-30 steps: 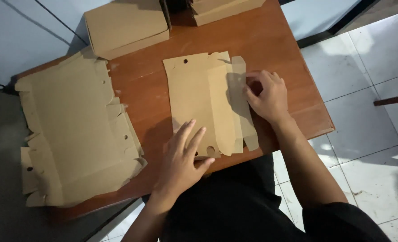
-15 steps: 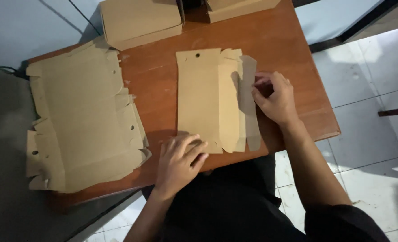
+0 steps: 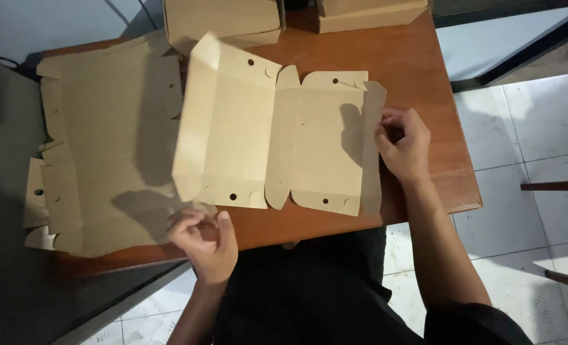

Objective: Assembling cardboard food containers by folding flat templates along pre-scored lines and tucking in the flaps.

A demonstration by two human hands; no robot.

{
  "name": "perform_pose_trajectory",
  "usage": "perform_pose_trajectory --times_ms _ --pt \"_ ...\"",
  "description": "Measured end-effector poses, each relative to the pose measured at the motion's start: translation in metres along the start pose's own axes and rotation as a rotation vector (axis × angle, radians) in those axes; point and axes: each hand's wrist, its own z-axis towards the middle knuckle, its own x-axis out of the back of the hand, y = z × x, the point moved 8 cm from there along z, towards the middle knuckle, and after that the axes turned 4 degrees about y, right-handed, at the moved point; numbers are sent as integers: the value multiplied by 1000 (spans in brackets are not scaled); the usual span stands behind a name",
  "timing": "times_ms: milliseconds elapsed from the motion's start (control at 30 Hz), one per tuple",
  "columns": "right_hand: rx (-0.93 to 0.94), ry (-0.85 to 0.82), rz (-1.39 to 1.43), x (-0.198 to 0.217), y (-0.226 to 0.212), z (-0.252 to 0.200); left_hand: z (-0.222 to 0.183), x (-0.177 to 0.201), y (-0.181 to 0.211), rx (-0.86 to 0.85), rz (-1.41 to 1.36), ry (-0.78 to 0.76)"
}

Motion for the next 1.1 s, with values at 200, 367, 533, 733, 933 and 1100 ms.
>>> perform_pose_trajectory --times_ms 200,367,533,733,933,1100 --pt "41 -20 -47 1 -11 4 30 -51 56 -317 100 -193" --pt "46 -17 -67 1 -15 5 52 -132 39 -371 426 -740" --pt "1 11 -73 6 4 2 35 -152 33 -283 518 -913" --pt "-48 80 124 17 25 8 15 -156 61 -261 545 -818" --pt "-580 114 681 15 -36 27 -13 -175 44 -223 600 -969" --pt "-380 -66 376 -29 -41 7 0 -166 56 -271 512 -851"
